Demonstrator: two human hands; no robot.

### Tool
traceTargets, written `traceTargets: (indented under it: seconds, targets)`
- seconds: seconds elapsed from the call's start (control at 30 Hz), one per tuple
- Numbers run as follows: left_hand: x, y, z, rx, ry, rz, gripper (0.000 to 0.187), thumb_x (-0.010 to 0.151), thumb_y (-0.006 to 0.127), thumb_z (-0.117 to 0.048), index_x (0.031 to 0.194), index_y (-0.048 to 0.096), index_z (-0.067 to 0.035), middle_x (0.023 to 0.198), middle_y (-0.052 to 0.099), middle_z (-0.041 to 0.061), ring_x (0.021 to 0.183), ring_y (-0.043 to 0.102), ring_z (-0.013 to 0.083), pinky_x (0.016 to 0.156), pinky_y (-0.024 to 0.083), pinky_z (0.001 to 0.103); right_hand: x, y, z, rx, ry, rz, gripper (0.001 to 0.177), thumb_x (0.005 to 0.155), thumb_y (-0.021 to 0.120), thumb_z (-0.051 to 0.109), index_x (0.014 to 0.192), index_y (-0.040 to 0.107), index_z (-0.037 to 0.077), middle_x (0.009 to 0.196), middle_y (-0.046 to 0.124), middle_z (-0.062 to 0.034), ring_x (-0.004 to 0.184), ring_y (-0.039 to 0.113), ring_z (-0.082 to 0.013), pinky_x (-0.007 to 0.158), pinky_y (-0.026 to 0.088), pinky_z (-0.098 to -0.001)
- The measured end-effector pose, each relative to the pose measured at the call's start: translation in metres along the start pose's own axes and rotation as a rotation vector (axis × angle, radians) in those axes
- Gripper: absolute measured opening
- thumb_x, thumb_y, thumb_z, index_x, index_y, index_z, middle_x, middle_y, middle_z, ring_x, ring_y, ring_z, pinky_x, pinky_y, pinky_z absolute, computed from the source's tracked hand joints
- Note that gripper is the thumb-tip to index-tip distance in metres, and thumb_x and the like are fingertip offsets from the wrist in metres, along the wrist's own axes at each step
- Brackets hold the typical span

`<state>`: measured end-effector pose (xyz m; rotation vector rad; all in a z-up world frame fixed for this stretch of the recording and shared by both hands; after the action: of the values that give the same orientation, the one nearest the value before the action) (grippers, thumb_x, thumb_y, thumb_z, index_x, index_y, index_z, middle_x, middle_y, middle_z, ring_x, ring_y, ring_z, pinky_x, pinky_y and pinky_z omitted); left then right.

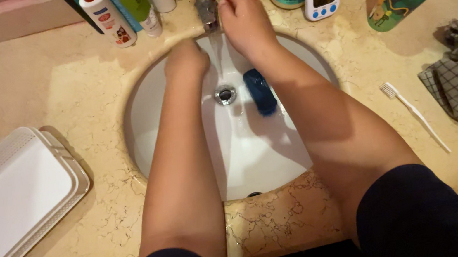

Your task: The person washes their hands and a bottle in a sink with water, then wipes bottles retrieved from a basket with a cloth and arranges them onto a tray.

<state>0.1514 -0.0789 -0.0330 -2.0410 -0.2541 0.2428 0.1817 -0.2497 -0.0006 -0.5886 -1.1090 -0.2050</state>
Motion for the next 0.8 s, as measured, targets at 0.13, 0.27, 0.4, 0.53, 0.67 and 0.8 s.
traceTargets:
  seconds: [0.13, 0.27, 0.4, 0.53, 0.67, 0.8]
  targets:
    - [-0.008, -0.045, -0.019, -0.244, 0.070, -0.401, 0.026, 0.093, 0.058, -0.026, 0.101, 0.073, -0.006, 0.102, 0.074, 0.021, 0.097, 0.069, 0.0400, 0.084, 0.053, 0.051, -0.013, 0.050, -0.037, 0.851, 0.815, 0.361, 0.057, 0.107, 0.060, 0.016, 0.162, 0.045, 0.016, 0.079, 0.058, 0.0030, 0.062, 0.046, -0.0120, 0.054, 0.038, -0.0311]
    - [-0.019, -0.056, -0.028, -0.345, 0.259, -0.601, 0.026, 0.097, 0.058, -0.024, 0.096, 0.070, -0.001, 0.097, 0.073, 0.020, 0.093, 0.067, 0.0414, 0.080, 0.052, 0.050, -0.017, 0.040, -0.034, 1.237, 1.116, 0.402, 0.057, 0.105, 0.053, 0.016, 0.161, 0.041, 0.017, 0.064, 0.045, 0.0049, 0.049, 0.036, -0.0071, 0.044, 0.028, -0.0247]
    - [-0.011, -0.049, -0.026, -0.501, 0.320, -0.577, 0.026, 0.099, 0.059, -0.026, 0.101, 0.071, -0.003, 0.096, 0.074, 0.015, 0.088, 0.070, 0.0343, 0.079, 0.054, 0.044, -0.006, 0.024, -0.006, 1.371, 1.185, 0.460, 0.056, 0.103, 0.052, 0.020, 0.158, 0.046, 0.019, 0.058, 0.038, 0.0065, 0.045, 0.030, -0.0072, 0.043, 0.024, -0.0251]
    - [-0.007, -0.034, -0.030, -0.678, 0.424, -0.480, 0.032, 0.099, 0.061, -0.029, 0.118, 0.068, -0.004, 0.117, 0.070, 0.015, 0.095, 0.072, 0.0310, 0.086, 0.058, 0.039, -0.002, 0.013, 0.002, 1.115, 1.377, 0.548, 0.063, 0.111, 0.055, 0.040, 0.150, 0.033, -0.004, 0.058, 0.035, 0.0060, 0.044, 0.023, -0.0075, 0.042, 0.016, -0.0255]
    - [-0.009, -0.028, -0.037, -0.573, 0.610, -0.527, 0.035, 0.105, 0.062, -0.028, 0.129, 0.067, -0.004, 0.136, 0.063, 0.019, 0.126, 0.062, 0.0366, 0.109, 0.049, 0.042, -0.003, 0.021, 0.011, 1.158, 1.160, 0.689, 0.050, 0.109, 0.040, 0.045, 0.154, 0.041, 0.024, 0.057, 0.035, 0.0059, 0.044, 0.026, -0.0075, 0.042, 0.020, -0.0272]
    - [-0.004, -0.028, -0.035, -0.429, 0.528, -0.505, 0.043, 0.107, 0.052, -0.033, 0.137, 0.065, -0.005, 0.146, 0.061, 0.019, 0.136, 0.055, 0.0369, 0.116, 0.041, 0.043, 0.000, 0.023, 0.012, 1.122, 0.999, 0.709, 0.053, 0.108, 0.036, 0.043, 0.160, 0.038, 0.039, 0.056, 0.035, 0.0041, 0.044, 0.026, -0.0080, 0.041, 0.023, -0.0275]
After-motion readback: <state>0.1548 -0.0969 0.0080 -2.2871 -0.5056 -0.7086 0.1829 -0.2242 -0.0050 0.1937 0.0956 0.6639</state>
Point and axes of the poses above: each hand's wrist, its own x-axis towards the middle knuckle, its own y-axis out of the palm, z = x × y, the point moved 4 cm from there along x, towards the middle knuckle
